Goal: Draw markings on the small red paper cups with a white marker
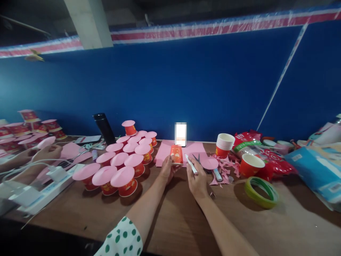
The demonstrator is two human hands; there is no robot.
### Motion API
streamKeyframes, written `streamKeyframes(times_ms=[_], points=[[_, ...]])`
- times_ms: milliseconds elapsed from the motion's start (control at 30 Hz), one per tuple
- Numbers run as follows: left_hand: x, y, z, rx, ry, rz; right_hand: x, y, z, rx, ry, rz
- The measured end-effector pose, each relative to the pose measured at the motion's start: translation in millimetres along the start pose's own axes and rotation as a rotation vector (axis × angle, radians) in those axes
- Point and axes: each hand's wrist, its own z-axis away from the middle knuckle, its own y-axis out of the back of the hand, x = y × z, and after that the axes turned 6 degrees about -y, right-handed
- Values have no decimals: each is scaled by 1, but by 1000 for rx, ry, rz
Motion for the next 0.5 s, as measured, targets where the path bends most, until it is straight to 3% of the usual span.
streamKeyframes(times_ms=[200,500], points=[[0,-1,2,-56,27,28,-2,1,1,-12,-8,-23],[3,-4,3,-41,30,35,2,-1,1,-34,7,-124]])
